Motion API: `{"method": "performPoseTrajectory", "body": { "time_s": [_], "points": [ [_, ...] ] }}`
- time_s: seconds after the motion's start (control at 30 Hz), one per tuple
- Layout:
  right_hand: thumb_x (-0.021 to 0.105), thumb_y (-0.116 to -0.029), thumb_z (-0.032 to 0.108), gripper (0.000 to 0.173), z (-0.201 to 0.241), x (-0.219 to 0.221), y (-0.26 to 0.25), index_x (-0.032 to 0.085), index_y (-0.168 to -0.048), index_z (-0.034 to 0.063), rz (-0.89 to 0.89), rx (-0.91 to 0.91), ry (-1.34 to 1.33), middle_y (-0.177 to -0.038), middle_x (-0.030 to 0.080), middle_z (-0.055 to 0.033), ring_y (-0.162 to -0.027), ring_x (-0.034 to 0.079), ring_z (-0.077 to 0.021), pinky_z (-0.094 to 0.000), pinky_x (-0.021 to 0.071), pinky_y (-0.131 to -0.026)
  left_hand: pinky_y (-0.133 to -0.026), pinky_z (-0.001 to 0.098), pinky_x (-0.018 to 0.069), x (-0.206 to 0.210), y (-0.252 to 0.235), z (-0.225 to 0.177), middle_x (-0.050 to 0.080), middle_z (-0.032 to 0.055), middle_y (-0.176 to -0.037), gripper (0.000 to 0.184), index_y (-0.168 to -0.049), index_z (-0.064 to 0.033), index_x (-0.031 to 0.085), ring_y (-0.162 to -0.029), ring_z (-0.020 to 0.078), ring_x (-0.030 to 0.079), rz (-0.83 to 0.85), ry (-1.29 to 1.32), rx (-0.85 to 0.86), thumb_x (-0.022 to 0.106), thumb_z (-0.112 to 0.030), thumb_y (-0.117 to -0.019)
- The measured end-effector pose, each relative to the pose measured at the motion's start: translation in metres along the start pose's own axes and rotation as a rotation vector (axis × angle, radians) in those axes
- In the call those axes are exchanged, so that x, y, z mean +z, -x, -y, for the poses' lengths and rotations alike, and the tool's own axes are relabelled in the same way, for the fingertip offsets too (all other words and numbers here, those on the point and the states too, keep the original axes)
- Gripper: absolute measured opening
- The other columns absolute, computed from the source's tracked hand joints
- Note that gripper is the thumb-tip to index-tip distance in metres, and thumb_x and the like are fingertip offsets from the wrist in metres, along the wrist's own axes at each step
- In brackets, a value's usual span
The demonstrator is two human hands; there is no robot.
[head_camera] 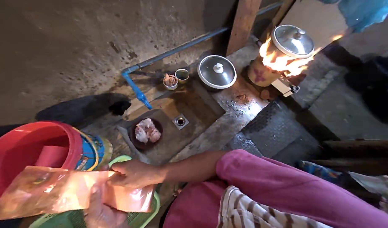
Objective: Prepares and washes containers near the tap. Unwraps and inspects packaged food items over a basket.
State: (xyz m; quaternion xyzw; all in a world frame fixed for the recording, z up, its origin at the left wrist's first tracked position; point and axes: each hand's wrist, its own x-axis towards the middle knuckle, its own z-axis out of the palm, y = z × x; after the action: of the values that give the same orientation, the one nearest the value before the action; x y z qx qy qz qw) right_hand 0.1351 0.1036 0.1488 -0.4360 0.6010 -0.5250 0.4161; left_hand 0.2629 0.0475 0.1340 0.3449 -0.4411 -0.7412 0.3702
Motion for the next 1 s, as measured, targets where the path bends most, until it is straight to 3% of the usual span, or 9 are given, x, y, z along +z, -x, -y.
{"method": "performPoseTrajectory", "body": {
  "time_s": [0.13,0.3,0.37,0.47,0.6,0.67,0.77,0.9,1.0],
  "points": [
    [0.053,-0.1005,0.003,0.028,-0.001,-0.001,-0.003,0.065,-0.120,-0.0135,-0.021,-0.042,0.029,-0.109,0.069,-0.0294,-0.106,0.067,-0.0375,-0.0509,0.0505,-0.096,-0.087,0.0298,0.0621,0.006,0.008,0.001,0.076,-0.0030,-0.100,0.026,-0.116,-0.0086,0.058,-0.097,0.0086,0.073,-0.020,-0.004,-0.031,0.035,-0.011,-0.1054],
    [0.057,-0.1007,0.005,0.023,0.004,-0.006,-0.005,0.066,-0.108,-0.0154,0.043,-0.221,0.039,-0.098,0.069,-0.0280,-0.095,0.068,-0.0355,-0.0490,0.0526,-0.088,-0.087,0.0280,0.0615,0.005,0.009,-0.008,0.075,-0.0037,-0.100,0.025,-0.115,-0.0143,0.060,-0.098,0.0071,0.072,0.085,0.075,-0.049,0.041,-0.027,-0.1061],
    [0.056,-0.1012,0.005,0.024,0.011,-0.005,-0.005,0.066,-0.109,-0.0157,0.024,-0.178,0.068,-0.100,0.069,-0.0288,-0.098,0.068,-0.0366,-0.0498,0.0518,-0.091,-0.089,0.0282,0.0606,0.006,0.010,-0.007,0.075,-0.0032,-0.104,0.024,-0.116,-0.0144,0.062,-0.101,0.0073,0.071,0.135,0.082,-0.058,0.048,-0.029,-0.1047],
    [0.054,-0.1031,0.007,0.026,0.017,-0.003,-0.005,0.065,-0.112,-0.0147,0.009,-0.017,0.088,-0.104,0.068,-0.0287,-0.101,0.067,-0.0372,-0.0511,0.0507,-0.092,-0.089,0.0258,0.0602,0.006,0.010,-0.004,0.075,-0.0061,-0.105,0.028,-0.116,-0.0150,0.062,-0.101,0.0046,0.071,0.148,0.030,-0.066,0.037,-0.023,-0.1066],
    [0.055,-0.1039,0.008,0.029,0.022,-0.005,-0.005,0.063,-0.121,-0.0144,0.106,-0.013,0.084,-0.112,0.068,-0.0302,-0.108,0.066,-0.0376,-0.0509,0.0496,-0.098,-0.085,0.0319,0.0627,-0.007,0.009,-0.010,0.075,-0.0009,-0.103,0.024,-0.116,-0.0131,0.061,-0.098,0.0103,0.073,0.034,0.083,-0.072,0.056,-0.029,-0.0979],
    [0.054,-0.1035,0.007,0.033,0.023,-0.003,-0.004,0.061,-0.129,-0.0133,0.160,-0.060,0.075,-0.117,0.068,-0.0297,-0.112,0.066,-0.0357,-0.0485,0.0493,-0.102,-0.088,0.0358,0.0621,-0.018,0.010,-0.020,0.074,0.0021,-0.108,0.045,-0.123,-0.0120,0.058,-0.103,0.0141,0.072,0.014,0.177,-0.020,0.072,-0.039,-0.0908],
    [0.053,-0.1052,0.012,0.031,0.017,0.012,-0.006,0.062,-0.123,-0.0121,0.202,-0.055,0.095,-0.112,0.069,-0.0274,-0.107,0.067,-0.0322,-0.0467,0.0515,-0.098,-0.088,0.0370,0.0617,-0.024,0.012,-0.034,0.073,0.0044,-0.105,0.025,-0.122,-0.0075,0.054,-0.100,0.0156,0.071,-0.095,0.203,0.063,0.046,-0.023,-0.1034],
    [0.054,-0.1065,0.017,0.032,0.020,0.031,-0.009,0.063,-0.126,-0.0063,0.264,0.030,0.118,-0.111,0.070,-0.0220,-0.105,0.068,-0.0276,-0.0459,0.0535,-0.097,-0.077,0.0371,0.0637,-0.028,0.020,-0.034,0.073,0.0072,-0.094,0.021,-0.121,-0.0043,0.056,-0.085,0.0168,0.073,-0.333,0.153,0.018,0.053,-0.008,-0.1011],
    [0.054,-0.1070,0.019,0.028,0.023,0.044,-0.013,0.063,-0.119,-0.0043,0.284,0.096,0.146,-0.102,0.069,-0.0195,-0.093,0.068,-0.0268,-0.0468,0.0555,-0.087,-0.073,0.0370,0.0641,-0.029,0.030,-0.029,0.074,0.0090,-0.092,0.017,-0.118,-0.0038,0.059,-0.081,0.0179,0.074,-0.412,0.225,-0.041,0.056,-0.008,-0.1026]
  ]
}}
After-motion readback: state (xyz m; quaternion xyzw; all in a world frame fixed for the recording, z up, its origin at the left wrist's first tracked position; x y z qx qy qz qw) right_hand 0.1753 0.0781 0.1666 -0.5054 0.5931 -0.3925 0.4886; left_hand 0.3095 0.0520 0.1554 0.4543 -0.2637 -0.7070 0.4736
